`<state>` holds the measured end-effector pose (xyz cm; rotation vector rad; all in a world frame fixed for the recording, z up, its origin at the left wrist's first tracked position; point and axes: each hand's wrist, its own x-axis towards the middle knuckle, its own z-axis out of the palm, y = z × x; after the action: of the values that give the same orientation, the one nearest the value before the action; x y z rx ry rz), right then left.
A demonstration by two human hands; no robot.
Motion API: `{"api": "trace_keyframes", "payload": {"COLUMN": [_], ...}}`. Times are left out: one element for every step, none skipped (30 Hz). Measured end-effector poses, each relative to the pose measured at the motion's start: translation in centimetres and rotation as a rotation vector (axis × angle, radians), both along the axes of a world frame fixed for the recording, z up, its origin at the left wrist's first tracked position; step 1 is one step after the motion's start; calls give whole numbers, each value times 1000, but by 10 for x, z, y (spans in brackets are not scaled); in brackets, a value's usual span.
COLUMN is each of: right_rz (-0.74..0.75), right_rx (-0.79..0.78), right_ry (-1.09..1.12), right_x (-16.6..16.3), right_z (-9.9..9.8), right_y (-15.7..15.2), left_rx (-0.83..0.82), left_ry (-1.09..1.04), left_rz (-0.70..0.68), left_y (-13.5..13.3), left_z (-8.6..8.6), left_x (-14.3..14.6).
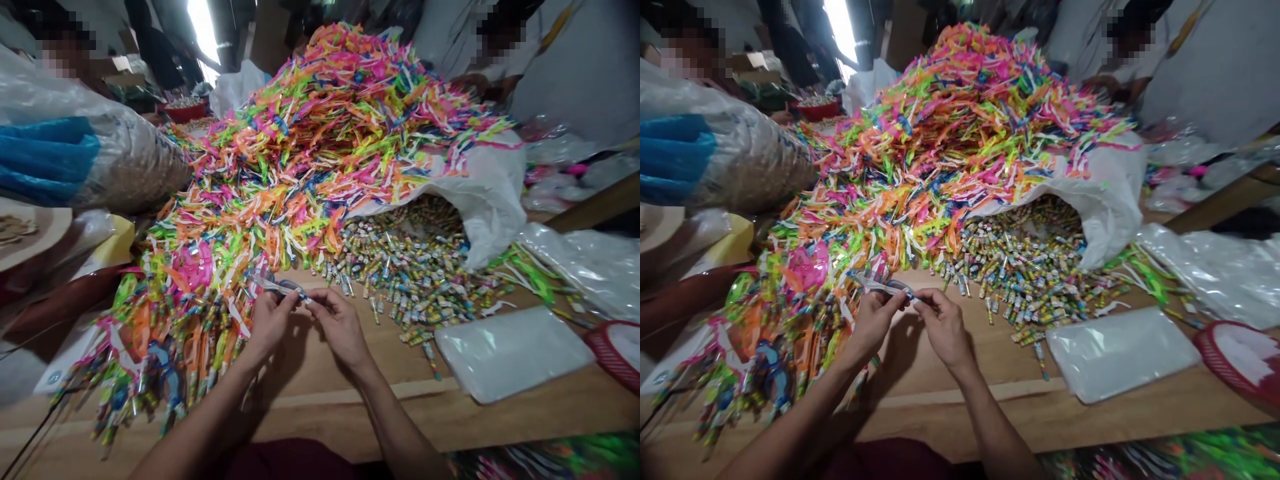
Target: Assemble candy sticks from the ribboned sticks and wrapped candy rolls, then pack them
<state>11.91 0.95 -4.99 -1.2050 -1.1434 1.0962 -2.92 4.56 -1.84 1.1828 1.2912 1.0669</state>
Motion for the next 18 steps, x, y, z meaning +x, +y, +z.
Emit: {"api": "trace_keyframes", "payload": {"right_rz": [12, 19, 21, 21, 24, 27, 28, 23, 14, 3, -8, -15, -21, -20, -11, 6, 29, 54], "right_rx": [-17, -28, -35, -38, -42, -44, -41, -29, -12, 4, 12, 6, -13, -38, -61, -72, -68, -52], "right_ry": [31, 55, 75, 90, 101, 106, 103, 90, 71, 54, 46, 49, 63, 84, 106, 119, 123, 124], "right_x": [1, 2, 2, 2, 2, 1, 1, -1, -2, -3, -4, -5, -6, -7, -8, -9, -11, -13], "right_z": [0, 0, 0, 0, 0, 0, -1, -1, -2, -3, -4, -4, -5, -5, -4, -3, 0, 2], "right_y": [0, 1, 1, 1, 1, 1, 1, 0, 0, -1, -1, -1, -1, -1, -2, -2, -3, -4], "left_rx": [7, 13, 16, 15, 8, -2, -15, -27, -36, -40, -39, -33, -23, -6, 14, 35, 52, 62], "left_ry": [5, 7, 3, -8, -21, -32, -36, -31, -20, -7, 5, 14, 20, 23, 25, 27, 31, 35], "left_rz": [-19, -38, -58, -78, -96, -110, -115, -108, -93, -77, -63, -54, -54, -64, -82, -106, -130, -155], "left_y": [2, 3, 5, 6, 6, 6, 6, 6, 5, 5, 4, 4, 3, 3, 3, 3, 4, 4], "left_z": [1, 2, 3, 5, 6, 7, 7, 8, 8, 8, 8, 8, 9, 11, 13, 15, 17, 19], "left_x": [-1, -2, -2, -2, -2, -2, -1, 0, 1, 1, 1, 0, -2, -4, -7, -11, -15, -18]}}
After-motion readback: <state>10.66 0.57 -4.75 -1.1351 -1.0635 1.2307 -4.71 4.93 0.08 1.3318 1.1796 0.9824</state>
